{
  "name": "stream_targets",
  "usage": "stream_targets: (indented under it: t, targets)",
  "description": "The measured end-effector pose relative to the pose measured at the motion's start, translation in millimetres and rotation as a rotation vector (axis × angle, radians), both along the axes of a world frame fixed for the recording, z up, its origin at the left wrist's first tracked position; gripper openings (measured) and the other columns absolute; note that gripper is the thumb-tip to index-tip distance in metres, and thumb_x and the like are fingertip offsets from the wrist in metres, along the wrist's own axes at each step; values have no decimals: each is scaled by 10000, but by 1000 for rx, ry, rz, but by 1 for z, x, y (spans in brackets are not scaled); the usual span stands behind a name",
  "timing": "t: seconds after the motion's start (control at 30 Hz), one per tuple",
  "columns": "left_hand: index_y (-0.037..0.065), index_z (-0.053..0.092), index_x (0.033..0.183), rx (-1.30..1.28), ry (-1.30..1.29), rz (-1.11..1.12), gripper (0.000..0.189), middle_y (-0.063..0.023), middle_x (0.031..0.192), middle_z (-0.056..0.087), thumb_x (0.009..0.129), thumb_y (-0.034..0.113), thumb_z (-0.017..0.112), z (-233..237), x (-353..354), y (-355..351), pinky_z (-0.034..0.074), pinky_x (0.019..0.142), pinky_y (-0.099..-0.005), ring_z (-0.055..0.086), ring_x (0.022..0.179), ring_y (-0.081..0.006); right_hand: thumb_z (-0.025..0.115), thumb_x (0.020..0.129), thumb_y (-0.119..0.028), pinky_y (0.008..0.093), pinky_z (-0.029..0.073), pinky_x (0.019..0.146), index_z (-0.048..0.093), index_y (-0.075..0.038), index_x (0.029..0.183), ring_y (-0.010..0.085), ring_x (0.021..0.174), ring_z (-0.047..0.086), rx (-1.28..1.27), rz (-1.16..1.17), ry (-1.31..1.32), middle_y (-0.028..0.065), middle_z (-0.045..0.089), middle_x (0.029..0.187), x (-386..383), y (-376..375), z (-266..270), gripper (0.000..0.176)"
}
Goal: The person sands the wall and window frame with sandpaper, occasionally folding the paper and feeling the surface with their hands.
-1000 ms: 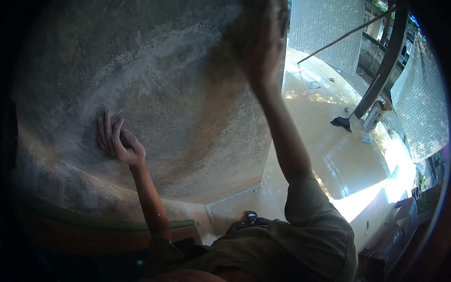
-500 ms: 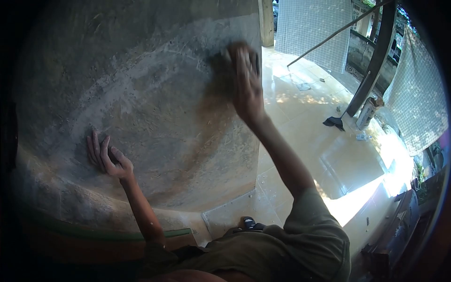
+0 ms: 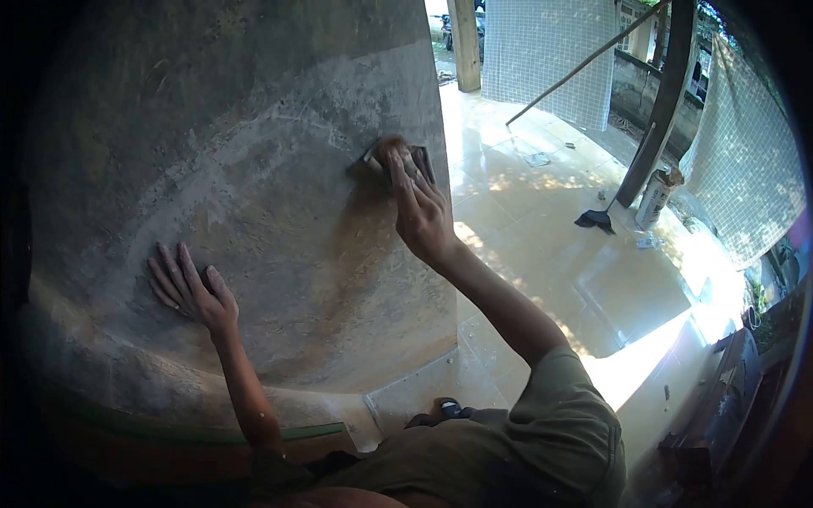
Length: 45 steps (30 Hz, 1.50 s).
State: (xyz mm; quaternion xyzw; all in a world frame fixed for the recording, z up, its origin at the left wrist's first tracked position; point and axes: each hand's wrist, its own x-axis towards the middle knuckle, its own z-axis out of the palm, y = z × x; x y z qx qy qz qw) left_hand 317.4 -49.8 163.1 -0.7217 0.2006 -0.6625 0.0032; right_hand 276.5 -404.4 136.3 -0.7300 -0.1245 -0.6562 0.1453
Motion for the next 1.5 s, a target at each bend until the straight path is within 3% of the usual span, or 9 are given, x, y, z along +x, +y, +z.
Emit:
stream_targets:
  t: [0.43, 0.6, 0.63, 0.7, 0.77, 0.8, 1.0, 1.3, 1.5]
  targets:
    - [100, 501, 1352, -18, -16, 37, 514, -141, 1460, 397, 989, 413, 315, 5, -1, -4, 176, 1102, -538, 298, 1376, -373, 388, 769, 192, 501, 366, 1075, 310, 41, 1411, 374, 1246, 478, -123, -57, 70, 256, 501, 1317, -13, -5, 13, 664]
    - [106, 523, 1335, -13, -22, 10, 506, -137, 1458, 401, 987, 410, 317, 4, -2, -5, 176, 1105, -539, 305, 1373, -367, 369, 799, 168, 438, 566, 830, 302, -15, 1423, 361, 1131, 570, -51, -19, -117, 232, 539, 1277, 1, -30, 143, 654]
    - [108, 524, 1335, -14, -22, 7, 505, -135, 1457, 404, 987, 410, 319, 4, -3, -4, 177, 1105, -538, 310, 1370, -367, 472, 928, -70, 398, 392, 1046, 352, -7, 1404, 368, 1218, 495, 140, 29, -81, 232, 507, 1322, -1, -21, 154, 495]
    - [109, 526, 1333, -15, -29, 4, 502, -136, 1454, 408, 986, 408, 321, 4, -2, -3, 179, 1105, -536, 319, 1365, -368, 360, 865, 136, 357, 615, 649, 329, -43, 1426, 355, 972, 651, 74, -83, -235, 221, 533, 1293, 15, 1, 127, 590]
    - [110, 529, 1332, -15, -27, 6, 500, -136, 1451, 413, 985, 406, 323, 3, -3, -3, 181, 1104, -535, 327, 1361, -369, 388, 844, 115, 445, 460, 1010, 245, -18, 1462, 312, 1336, 381, -125, -106, -186, 189, 339, 1471, 36, 47, 59, 648]
    - [122, 549, 1314, -27, -11, -8, 490, -132, 1438, 432, 981, 404, 327, 3, -3, -3, 175, 1107, -540, 329, 1360, -368, 450, 864, 38, 480, 16, 1179, 185, -32, 1480, 302, 1422, 184, -221, 176, 5, 187, 306, 1489, 21, 70, 26, 674]
    - [141, 578, 1292, -40, -3, -53, 475, -113, 1419, 461, 967, 393, 341, 2, -3, 0, 173, 1113, -544, 335, 1356, -364, 625, 870, -216, 505, 389, 1054, -39, -150, 1504, 378, 1225, 479, -120, -89, -55, 222, 472, 1352, 6, 6, 122, 920]
    - [-8, 511, 1307, -122, 82, -316, 505, -187, 1407, 451, 955, 328, 374, 7, -13, 11, 185, 1105, -553, 327, 1358, -389, 503, 904, -540, 444, 234, 1150, 17, -87, 1501, 384, 1325, 369, -357, 180, 270, 235, 416, 1399, 13, 122, 18, 893]
    - [-47, 453, 1330, -268, 57, -272, 508, -236, 1426, 394, 983, 312, 362, 4, -18, 75, 232, 1080, -567, 305, 1356, -422, 498, 915, -499, 444, 144, 1174, 146, 50, 1457, 350, 1270, 461, -145, -13, -26, 257, 529, 1280, 28, 93, 136, 848]
